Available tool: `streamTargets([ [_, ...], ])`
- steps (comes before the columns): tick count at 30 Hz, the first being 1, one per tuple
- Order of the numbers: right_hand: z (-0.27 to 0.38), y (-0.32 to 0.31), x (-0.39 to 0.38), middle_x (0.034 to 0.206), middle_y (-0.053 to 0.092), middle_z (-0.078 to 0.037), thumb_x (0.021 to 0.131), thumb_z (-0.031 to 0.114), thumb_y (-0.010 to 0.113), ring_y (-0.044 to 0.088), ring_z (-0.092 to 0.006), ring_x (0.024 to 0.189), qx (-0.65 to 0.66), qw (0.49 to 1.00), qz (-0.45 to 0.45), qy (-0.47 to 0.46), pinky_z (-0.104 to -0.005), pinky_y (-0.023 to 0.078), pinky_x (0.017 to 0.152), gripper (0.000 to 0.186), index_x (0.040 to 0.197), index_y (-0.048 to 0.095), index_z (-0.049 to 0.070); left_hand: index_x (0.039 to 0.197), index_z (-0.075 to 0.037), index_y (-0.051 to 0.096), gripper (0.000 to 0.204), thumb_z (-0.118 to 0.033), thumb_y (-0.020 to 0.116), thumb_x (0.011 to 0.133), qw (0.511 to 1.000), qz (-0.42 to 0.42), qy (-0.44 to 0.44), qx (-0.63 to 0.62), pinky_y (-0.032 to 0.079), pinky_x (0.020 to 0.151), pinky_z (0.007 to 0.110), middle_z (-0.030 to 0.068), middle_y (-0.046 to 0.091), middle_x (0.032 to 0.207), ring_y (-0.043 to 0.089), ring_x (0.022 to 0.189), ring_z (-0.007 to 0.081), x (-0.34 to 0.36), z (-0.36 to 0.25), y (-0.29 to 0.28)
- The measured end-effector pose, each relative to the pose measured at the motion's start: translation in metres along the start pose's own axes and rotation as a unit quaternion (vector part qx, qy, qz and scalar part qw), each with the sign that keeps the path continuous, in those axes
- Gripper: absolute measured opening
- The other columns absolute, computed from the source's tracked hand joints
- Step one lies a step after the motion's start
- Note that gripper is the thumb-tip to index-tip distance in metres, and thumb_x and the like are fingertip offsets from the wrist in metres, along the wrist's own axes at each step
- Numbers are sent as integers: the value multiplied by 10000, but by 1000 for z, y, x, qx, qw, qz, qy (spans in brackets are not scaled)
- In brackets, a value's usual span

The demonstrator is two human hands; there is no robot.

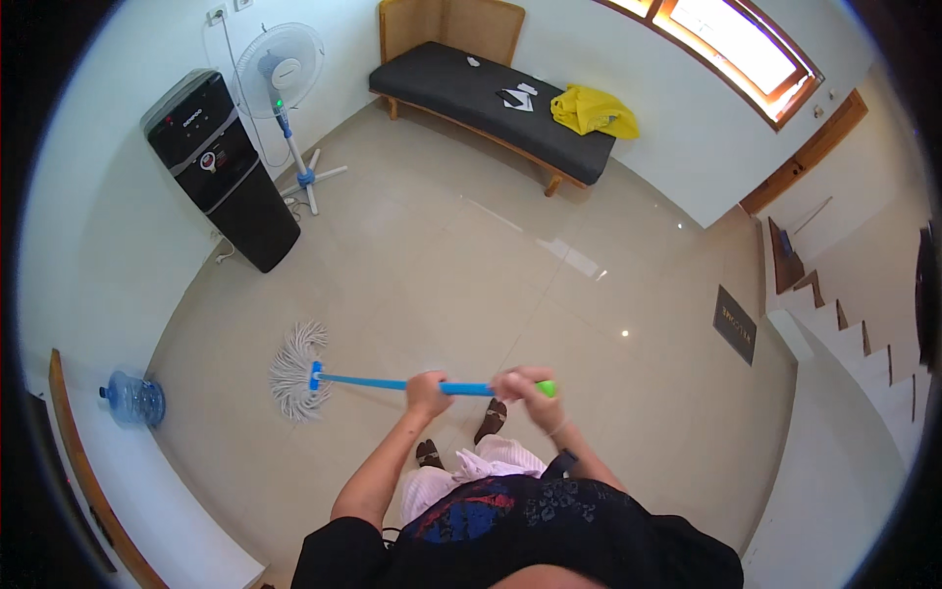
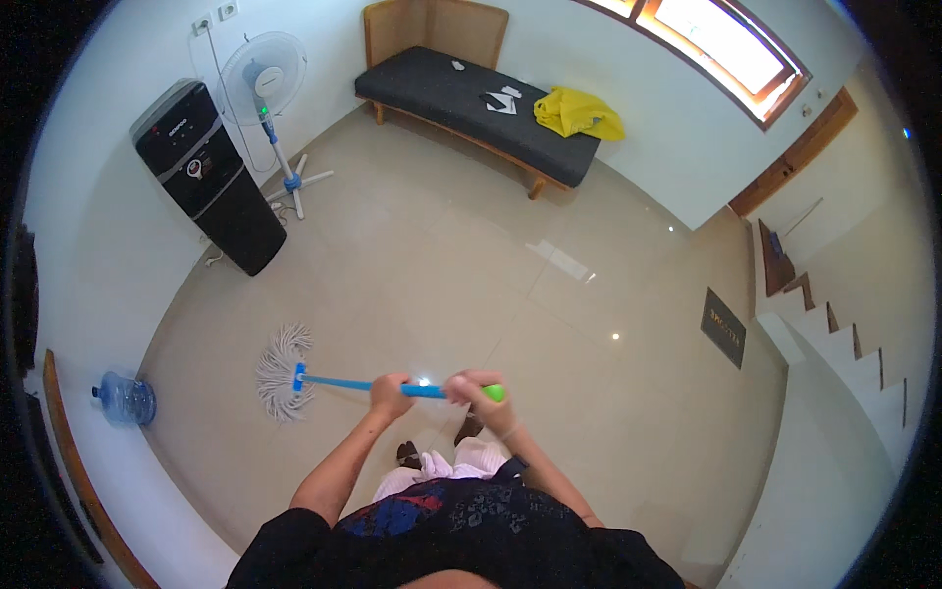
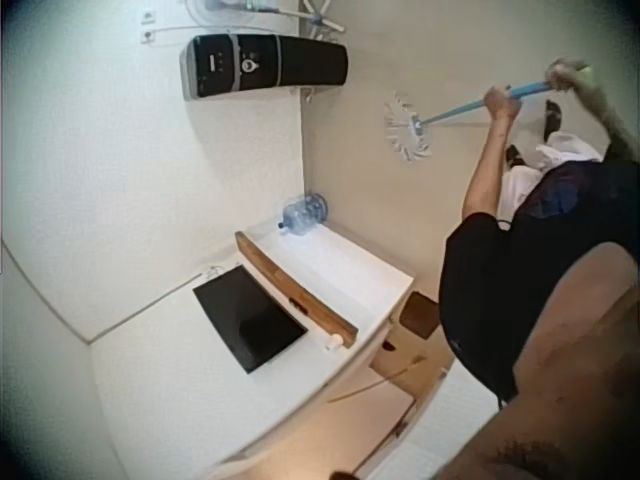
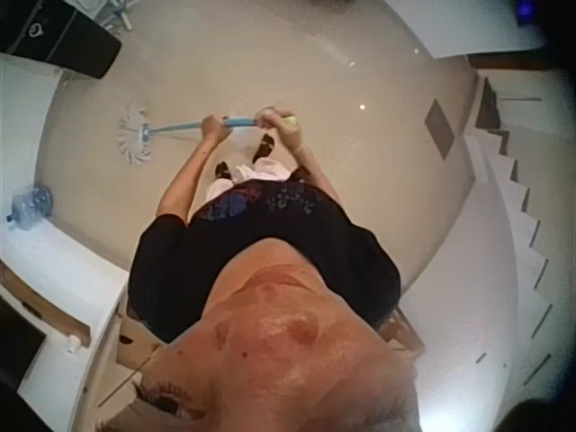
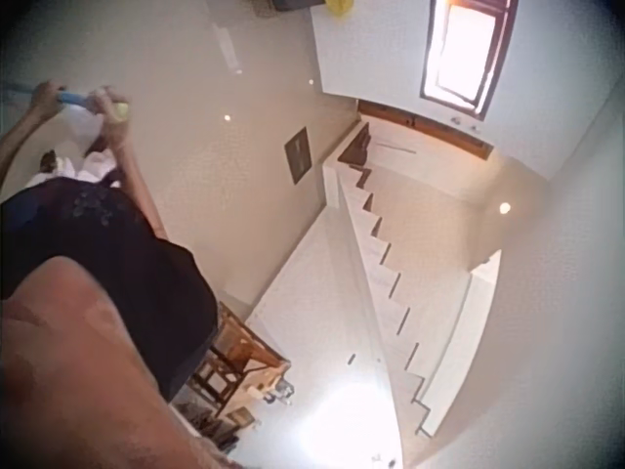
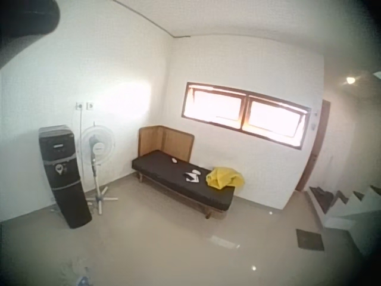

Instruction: The person uses a blue-handled mop to clean the tiled floor of a room. They move the mop back and forth across the floor, covering the area near a bench, a water dispenser, and a staircase.

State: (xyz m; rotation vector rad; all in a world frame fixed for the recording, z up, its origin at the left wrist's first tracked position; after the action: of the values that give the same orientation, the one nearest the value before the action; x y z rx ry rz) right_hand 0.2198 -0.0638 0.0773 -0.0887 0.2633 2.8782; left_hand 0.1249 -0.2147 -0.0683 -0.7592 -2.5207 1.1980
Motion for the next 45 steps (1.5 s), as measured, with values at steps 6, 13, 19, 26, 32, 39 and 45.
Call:
streamTargets([
  [6,130,-87,-69,457,400,-67,854,273,477,427,-186,418,5,968,-87,-235,-349,421,505,411,515,378,63,615,-114,634,193,-296,608,674,976,148,149,-51,487,581,420,126,613,651,608,649,329,17,-190,43],
  [13,162,-122,-134,448,352,-31,938,423,311,384,-151,418,-71,919,-227,-313,-301,398,494,486,584,348,92,640,-90,629,188,-273,614,681,929,239,242,-145,490,631,433,147,623,696,602,692,350,8,-288,80],
  [19,133,-119,-122,446,337,-27,934,473,288,381,-151,418,21,923,-247,-294,-309,399,491,521,585,345,91,668,-94,649,199,-287,609,695,947,247,178,-103,486,661,439,160,621,714,600,724,349,-2,-247,71],
  [26,59,-53,-41,473,385,-55,923,426,354,436,-178,459,116,967,-142,-175,-334,429,532,488,589,390,72,672,-108,656,188,-288,605,679,989,138,44,-22,498,638,428,148,626,714,606,688,341,-1,-111,22],
  [32,-17,55,9,579,510,-86,907,267,430,554,-205,602,64,996,13,-60,-390,486,723,382,607,478,36,611,-82,587,151,-206,672,624,997,-64,-29,-17,471,565,432,136,598,624,585,614,349,-44,35,-32],
  [39,-11,110,-2,607,521,-52,906,192,459,554,-181,670,36,991,124,-30,-337,459,751,348,606,498,20,713,-111,582,176,-94,685,571,987,-149,-37,-48,424,601,424,70,582,639,568,673,293,-72,77,-59],
  [45,66,28,-39,598,530,-92,921,177,425,560,-198,622,-21,990,-25,-139,-346,481,671,385,579,471,5,953,-150,588,399,-89,671,567,984,-101,31,-140,402,683,395,21,540,691,547,722,234,-25,-39,-27],
])
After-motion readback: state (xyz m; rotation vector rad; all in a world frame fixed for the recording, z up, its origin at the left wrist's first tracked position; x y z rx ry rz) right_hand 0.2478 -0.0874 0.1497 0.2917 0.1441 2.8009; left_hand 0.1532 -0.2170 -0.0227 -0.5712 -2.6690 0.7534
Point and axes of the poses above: each hand's wrist, its own x-axis towards the middle knuckle, its own y-axis out of the palm, z = x × y, the point moved 6 cm from there along x, towards the middle knuckle
